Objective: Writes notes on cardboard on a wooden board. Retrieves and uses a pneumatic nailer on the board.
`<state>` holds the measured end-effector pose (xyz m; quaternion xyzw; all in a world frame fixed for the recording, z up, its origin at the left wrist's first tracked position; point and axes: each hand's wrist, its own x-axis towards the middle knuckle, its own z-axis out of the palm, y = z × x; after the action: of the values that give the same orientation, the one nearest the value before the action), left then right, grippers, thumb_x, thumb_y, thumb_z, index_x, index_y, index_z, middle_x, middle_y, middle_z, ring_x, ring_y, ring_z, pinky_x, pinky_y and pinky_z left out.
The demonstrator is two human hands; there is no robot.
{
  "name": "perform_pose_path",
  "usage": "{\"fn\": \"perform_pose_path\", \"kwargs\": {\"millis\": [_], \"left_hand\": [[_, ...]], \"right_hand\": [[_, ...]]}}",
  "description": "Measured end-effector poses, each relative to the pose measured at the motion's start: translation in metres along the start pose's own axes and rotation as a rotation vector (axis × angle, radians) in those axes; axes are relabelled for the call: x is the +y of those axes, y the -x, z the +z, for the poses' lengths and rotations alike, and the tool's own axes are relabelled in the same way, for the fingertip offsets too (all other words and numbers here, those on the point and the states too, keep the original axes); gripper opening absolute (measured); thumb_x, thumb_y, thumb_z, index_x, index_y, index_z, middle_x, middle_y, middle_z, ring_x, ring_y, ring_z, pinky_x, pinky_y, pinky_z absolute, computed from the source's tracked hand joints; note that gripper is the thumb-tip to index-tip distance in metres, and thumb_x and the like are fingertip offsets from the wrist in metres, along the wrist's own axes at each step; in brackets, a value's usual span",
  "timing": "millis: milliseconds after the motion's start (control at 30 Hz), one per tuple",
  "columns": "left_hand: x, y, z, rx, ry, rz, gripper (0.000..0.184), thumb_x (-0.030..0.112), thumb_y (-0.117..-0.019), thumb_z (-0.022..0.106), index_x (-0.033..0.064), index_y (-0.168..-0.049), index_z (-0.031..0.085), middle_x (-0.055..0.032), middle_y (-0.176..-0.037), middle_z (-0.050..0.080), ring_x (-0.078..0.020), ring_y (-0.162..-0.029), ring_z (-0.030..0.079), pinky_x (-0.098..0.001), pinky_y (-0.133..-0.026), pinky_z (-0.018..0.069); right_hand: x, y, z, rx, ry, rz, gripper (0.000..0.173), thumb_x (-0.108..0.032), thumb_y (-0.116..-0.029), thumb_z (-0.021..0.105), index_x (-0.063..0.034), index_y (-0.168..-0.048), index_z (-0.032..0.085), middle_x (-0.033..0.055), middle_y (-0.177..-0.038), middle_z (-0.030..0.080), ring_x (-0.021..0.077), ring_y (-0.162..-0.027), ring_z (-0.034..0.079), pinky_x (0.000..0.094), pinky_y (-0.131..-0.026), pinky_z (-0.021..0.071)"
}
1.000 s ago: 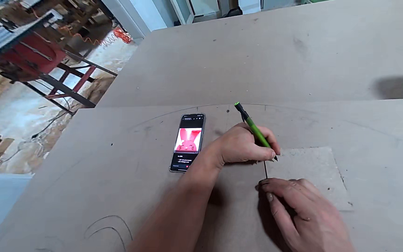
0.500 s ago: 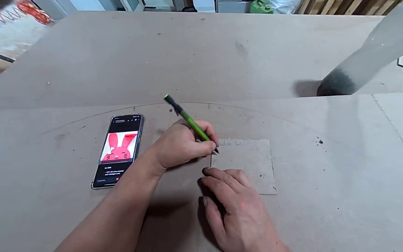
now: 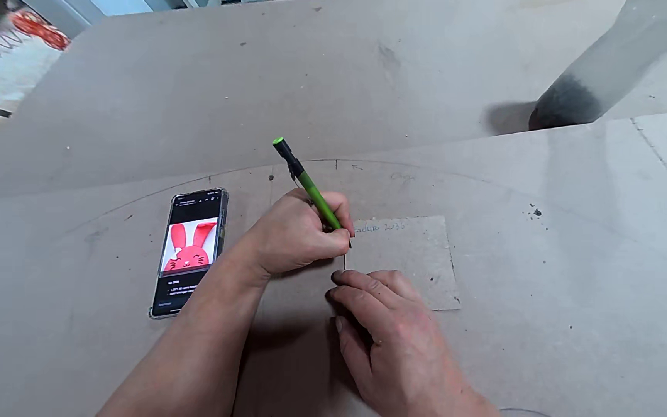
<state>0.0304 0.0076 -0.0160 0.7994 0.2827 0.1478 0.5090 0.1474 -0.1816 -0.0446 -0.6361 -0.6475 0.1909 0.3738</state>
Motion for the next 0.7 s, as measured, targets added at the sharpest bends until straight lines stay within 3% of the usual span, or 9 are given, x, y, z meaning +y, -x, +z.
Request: {"fn": "perform_pose_path", "kwargs": {"millis": [200,533,700], "left_hand": [[0.004,0.002,0.009,0.122,-0.019,-0.043,0.004,0.015,-0.0767,0.066,0.0175,-0.073,0.066,0.0009,-0.059,0.059,-0.0097,-0.047,0.05,-0.0242,-0.039,0.0361],[0.004,0.003,0.008,0.104,-0.008,-0.026,0.005,0.013,-0.0788,0.067,0.0163,-0.075,0.068,0.0003,-0.063,0.064,-0.009,-0.05,0.055,-0.0222,-0.042,0.0413],[0.004,0.004,0.007,0.111,0.022,-0.048,0.004,0.013,-0.079,0.068,0.0155,-0.076,0.07,0.0003,-0.061,0.062,-0.0086,-0.048,0.053,-0.0217,-0.041,0.0391]], "right_hand": [[-0.001,-0.002,-0.001,0.019,-0.043,0.011,0.021,-0.025,-0.0973,0.061,-0.0214,-0.109,0.078,-0.0104,-0.125,0.071,0.0082,-0.114,0.063,0.0288,-0.092,0.0535],[-0.001,-0.001,0.0,0.017,-0.062,0.016,0.021,-0.024,-0.0972,0.061,-0.0212,-0.108,0.078,-0.0107,-0.126,0.071,0.0078,-0.113,0.063,0.0282,-0.09,0.0532],[-0.002,-0.002,-0.001,0.012,-0.059,0.009,0.021,-0.024,-0.097,0.061,-0.0209,-0.109,0.078,-0.0101,-0.125,0.071,0.008,-0.112,0.064,0.0284,-0.089,0.0537]]}}
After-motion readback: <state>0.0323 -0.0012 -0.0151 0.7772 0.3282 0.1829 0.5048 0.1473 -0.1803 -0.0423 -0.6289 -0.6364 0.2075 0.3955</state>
